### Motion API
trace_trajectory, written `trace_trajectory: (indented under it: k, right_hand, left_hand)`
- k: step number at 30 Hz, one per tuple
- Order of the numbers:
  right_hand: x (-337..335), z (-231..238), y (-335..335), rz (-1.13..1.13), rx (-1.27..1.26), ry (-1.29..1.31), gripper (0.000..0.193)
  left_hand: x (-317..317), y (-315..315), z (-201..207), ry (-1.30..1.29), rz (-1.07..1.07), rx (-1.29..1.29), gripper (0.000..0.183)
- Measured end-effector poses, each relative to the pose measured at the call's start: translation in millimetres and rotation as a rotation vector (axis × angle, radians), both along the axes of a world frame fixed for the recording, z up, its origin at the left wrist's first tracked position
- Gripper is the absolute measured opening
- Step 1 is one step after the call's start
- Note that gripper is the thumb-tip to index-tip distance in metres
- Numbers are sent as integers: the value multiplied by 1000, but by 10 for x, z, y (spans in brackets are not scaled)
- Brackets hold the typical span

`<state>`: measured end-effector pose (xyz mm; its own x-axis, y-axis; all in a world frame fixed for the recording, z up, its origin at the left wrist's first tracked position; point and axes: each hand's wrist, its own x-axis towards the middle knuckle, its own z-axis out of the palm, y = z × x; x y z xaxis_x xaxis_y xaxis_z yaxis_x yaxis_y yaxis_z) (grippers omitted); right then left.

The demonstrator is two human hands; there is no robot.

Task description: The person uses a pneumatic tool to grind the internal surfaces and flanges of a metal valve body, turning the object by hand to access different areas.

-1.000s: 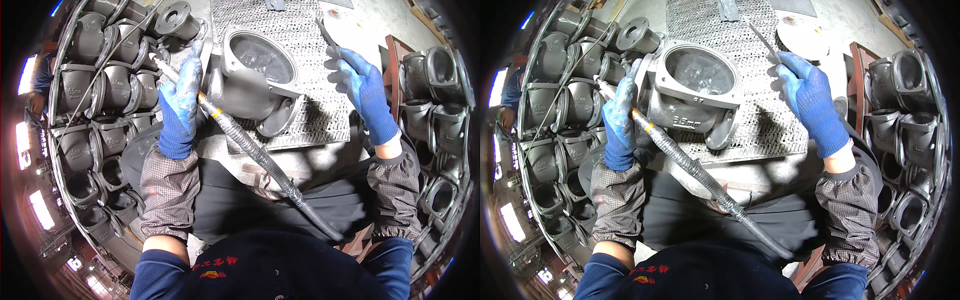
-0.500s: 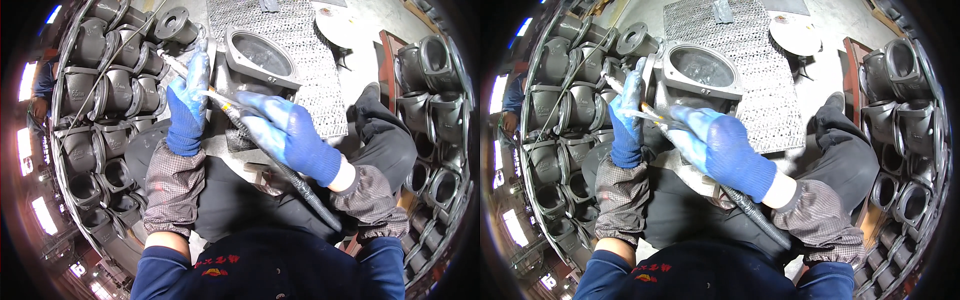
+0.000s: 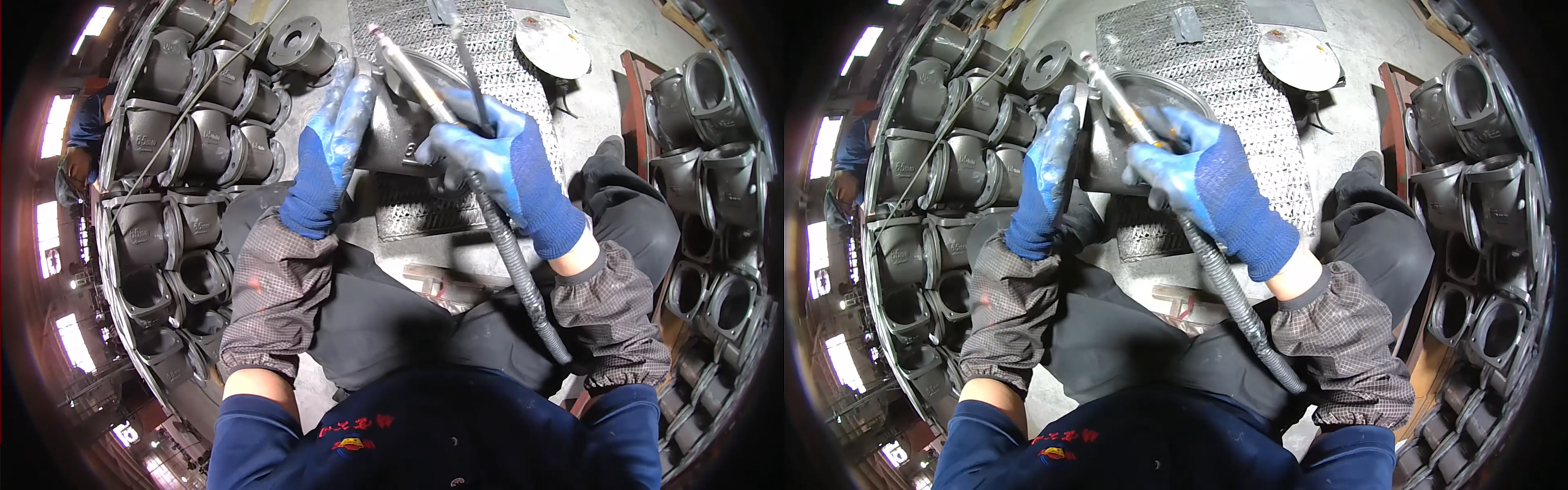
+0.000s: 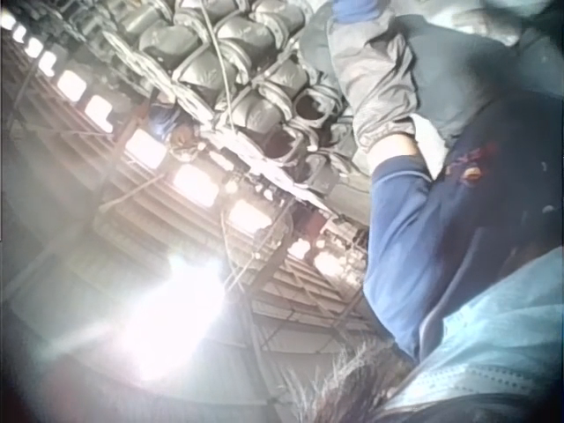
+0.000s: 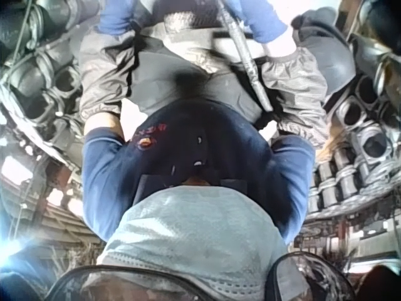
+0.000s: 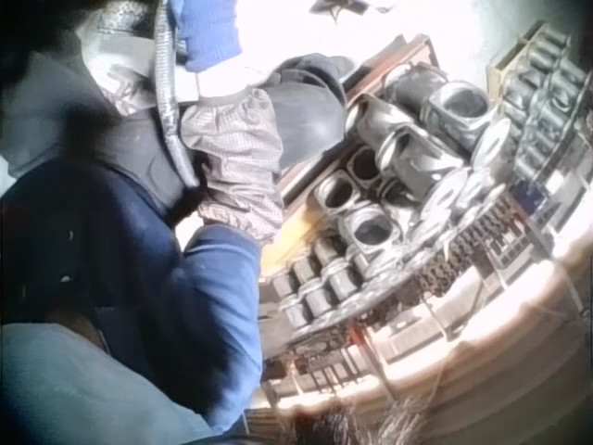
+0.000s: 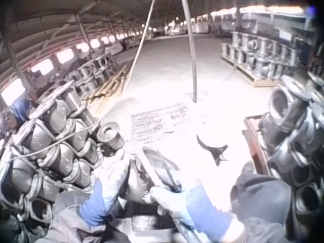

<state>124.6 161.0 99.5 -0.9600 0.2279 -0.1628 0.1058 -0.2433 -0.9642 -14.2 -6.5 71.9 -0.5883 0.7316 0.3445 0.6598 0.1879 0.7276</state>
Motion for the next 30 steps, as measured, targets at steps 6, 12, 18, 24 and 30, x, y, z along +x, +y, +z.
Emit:
trace_trajectory:
  k: [6,12,18,24,30]
  right_hand:
    - [-63,-134,-317,26,90,112,42]
    - [-181,-176,-229,-66,52,47,46]
    - [-342,-408,-208,-106,41,155,51]
    - [-375,-379,-374,-67,295,258,52]
    - [-459,-472,-528,-114,268,330,51]
  left_hand:
    - [181,223,-68,-396,182,268,52]
    - [184,337,32,-468,245,36,55]
    - [100,402,-112,-332,177,106,50]
    - [-55,357,-5,-698,338,74,49]
    - [-224,166,-201,-464,202,169,46]
